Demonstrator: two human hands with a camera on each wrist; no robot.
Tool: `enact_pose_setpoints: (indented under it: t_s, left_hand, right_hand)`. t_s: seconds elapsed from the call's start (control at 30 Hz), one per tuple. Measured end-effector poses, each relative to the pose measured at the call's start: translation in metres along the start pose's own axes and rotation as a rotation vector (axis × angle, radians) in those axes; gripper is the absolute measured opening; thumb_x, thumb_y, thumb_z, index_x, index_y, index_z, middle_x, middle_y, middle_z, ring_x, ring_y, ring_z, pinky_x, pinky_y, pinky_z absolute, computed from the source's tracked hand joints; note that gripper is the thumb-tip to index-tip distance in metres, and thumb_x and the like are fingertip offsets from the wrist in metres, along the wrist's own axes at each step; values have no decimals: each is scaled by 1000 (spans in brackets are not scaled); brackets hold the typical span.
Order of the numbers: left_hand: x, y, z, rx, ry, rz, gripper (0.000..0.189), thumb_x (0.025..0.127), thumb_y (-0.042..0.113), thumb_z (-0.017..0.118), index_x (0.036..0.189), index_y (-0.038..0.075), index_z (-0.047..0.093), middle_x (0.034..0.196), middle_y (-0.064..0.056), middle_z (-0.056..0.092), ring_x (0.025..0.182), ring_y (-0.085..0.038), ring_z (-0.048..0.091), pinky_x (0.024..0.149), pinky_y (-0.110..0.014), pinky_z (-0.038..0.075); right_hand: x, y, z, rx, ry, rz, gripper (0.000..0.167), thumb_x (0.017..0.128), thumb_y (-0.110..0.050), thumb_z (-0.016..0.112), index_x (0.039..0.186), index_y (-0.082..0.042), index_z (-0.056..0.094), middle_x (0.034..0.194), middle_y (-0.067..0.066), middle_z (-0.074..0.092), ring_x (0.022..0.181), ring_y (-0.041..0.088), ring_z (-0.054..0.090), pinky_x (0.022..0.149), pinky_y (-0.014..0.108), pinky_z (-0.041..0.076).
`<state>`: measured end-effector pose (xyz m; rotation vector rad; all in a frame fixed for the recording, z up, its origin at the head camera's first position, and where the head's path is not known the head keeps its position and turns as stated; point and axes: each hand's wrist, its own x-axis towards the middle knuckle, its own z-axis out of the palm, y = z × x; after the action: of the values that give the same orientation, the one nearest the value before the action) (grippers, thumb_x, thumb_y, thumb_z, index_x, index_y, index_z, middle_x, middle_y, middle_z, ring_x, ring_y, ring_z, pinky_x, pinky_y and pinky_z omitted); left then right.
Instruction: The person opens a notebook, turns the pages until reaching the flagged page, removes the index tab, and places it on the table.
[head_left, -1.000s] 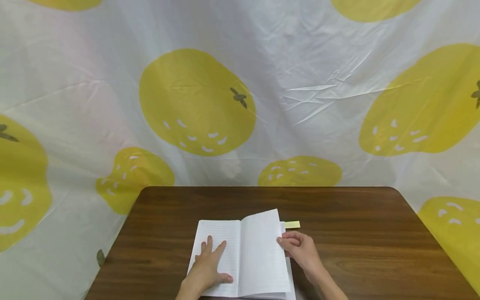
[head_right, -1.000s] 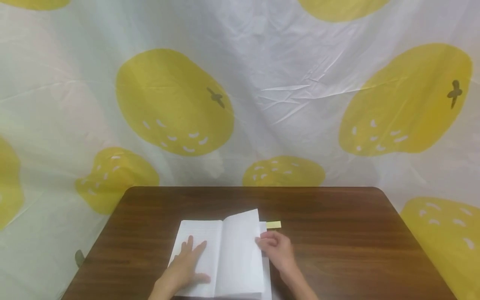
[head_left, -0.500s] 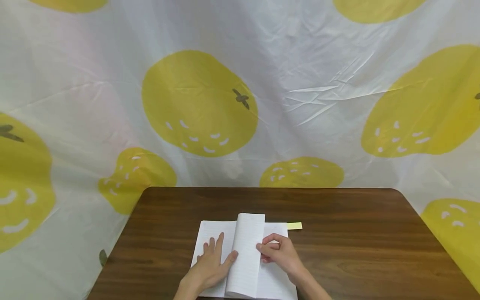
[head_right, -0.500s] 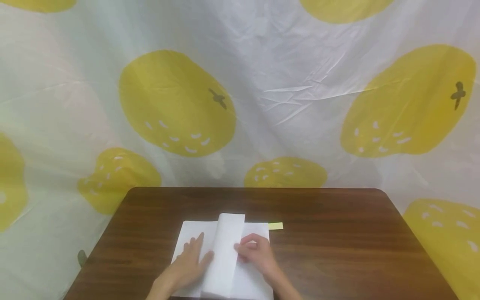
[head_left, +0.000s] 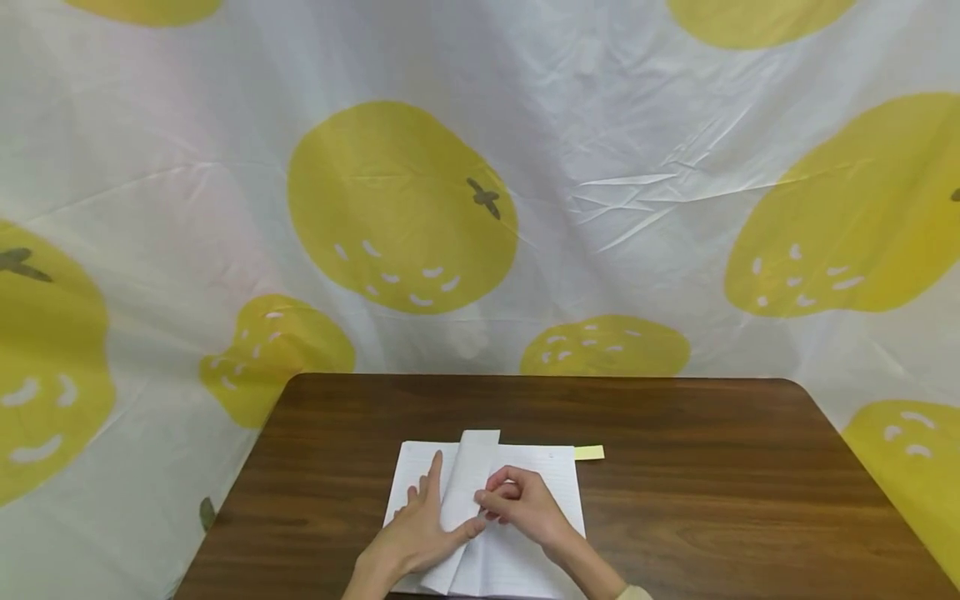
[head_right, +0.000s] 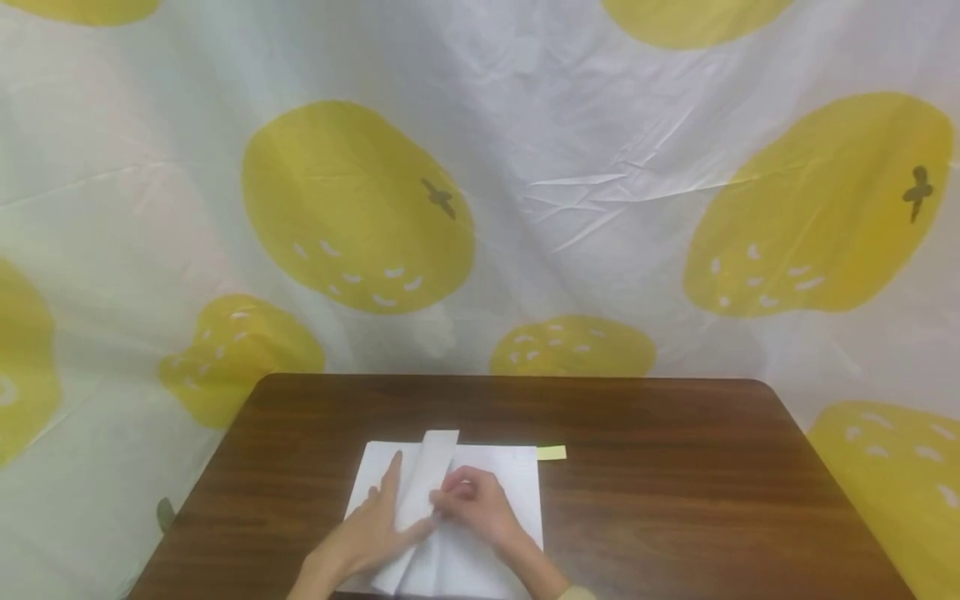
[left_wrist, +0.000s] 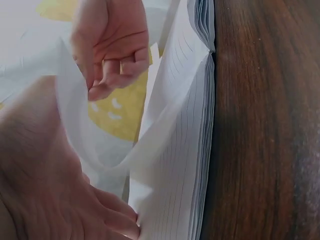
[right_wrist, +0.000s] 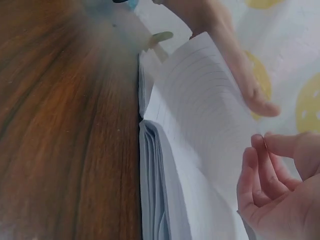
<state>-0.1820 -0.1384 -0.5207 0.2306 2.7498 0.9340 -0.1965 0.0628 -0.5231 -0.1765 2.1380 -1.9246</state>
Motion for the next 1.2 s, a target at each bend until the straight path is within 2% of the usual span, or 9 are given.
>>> enact_pose_setpoints:
  t_s: [0.13,0.2,0.33,0.4,0.53,0.73,0.9,1.07,1.2]
  left_hand:
    - [-1,-3,-1,-7,7,25,125,77,79,66,164,14,4,156,-39,31,142,-61,33,95,-75,43]
    - [-1,-5,-1,-26,6,48,124,78,76,68,164,12,3,154,-39,34,141,-62,33,95,-74,44]
    - [-1,-9,-3,-55,-1,90,122,82,68,70,163,11,1,152,-36,41,138,-65,34,100,-72,43]
    - [-1,-10,-3,-57,-13,108,122,83,63,73,163,10,0,150,-36,43,137,-65,35,102,-71,43]
    - [-2,-11,-5,-38,-29,143,123,81,46,82,163,9,-1,147,-40,45,135,-65,38,102,-71,42]
    - [-4,-13,-7,-9,-3,144,124,74,20,89,163,14,2,143,-42,47,134,-60,44,102,-70,43]
    - [-5,-14,-6,-15,30,141,129,73,5,88,163,15,-3,142,-44,46,131,-58,48,103,-68,43]
    - [-8,-12,-3,-25,73,126,136,71,0,89,162,16,-10,154,-42,32,134,-58,45,105,-70,40]
    - [-10,-7,-1,71,144,95,141,66,7,94,163,20,-8,159,-42,19,140,-62,33,102,-80,32]
  right_hand:
    - [3,0,4,-9,-61,-32,23,95,-15,71,100,7,64,88,19,77,70,8,68,65,21,55]
    - [4,-1,2,-90,-77,-59,21,96,-16,70,100,4,66,89,17,78,71,7,68,65,20,53]
    - [2,-5,-10,-402,-74,-147,15,89,-14,76,96,-3,67,85,8,76,75,7,65,65,21,51]
    - [1,-7,-16,-579,-58,-191,19,83,-11,80,96,-6,67,87,3,73,78,10,65,69,25,53]
    - [-1,-10,-29,-844,-58,-218,40,68,-4,88,101,-4,67,95,5,66,87,20,63,81,38,55]
    - [4,-17,-37,-1130,-62,-226,69,51,-9,99,109,0,64,101,9,57,89,28,60,81,47,55]
    - [15,-20,-37,-1271,-77,-128,87,45,-24,104,116,-2,59,114,15,57,101,36,57,83,50,51]
    - [32,-24,-36,-1384,-151,57,116,47,-41,103,142,-4,48,150,17,48,137,41,45,110,55,41]
    - [39,-27,-38,-1395,-192,175,130,50,-45,101,155,-4,36,163,17,35,149,40,33,119,55,31]
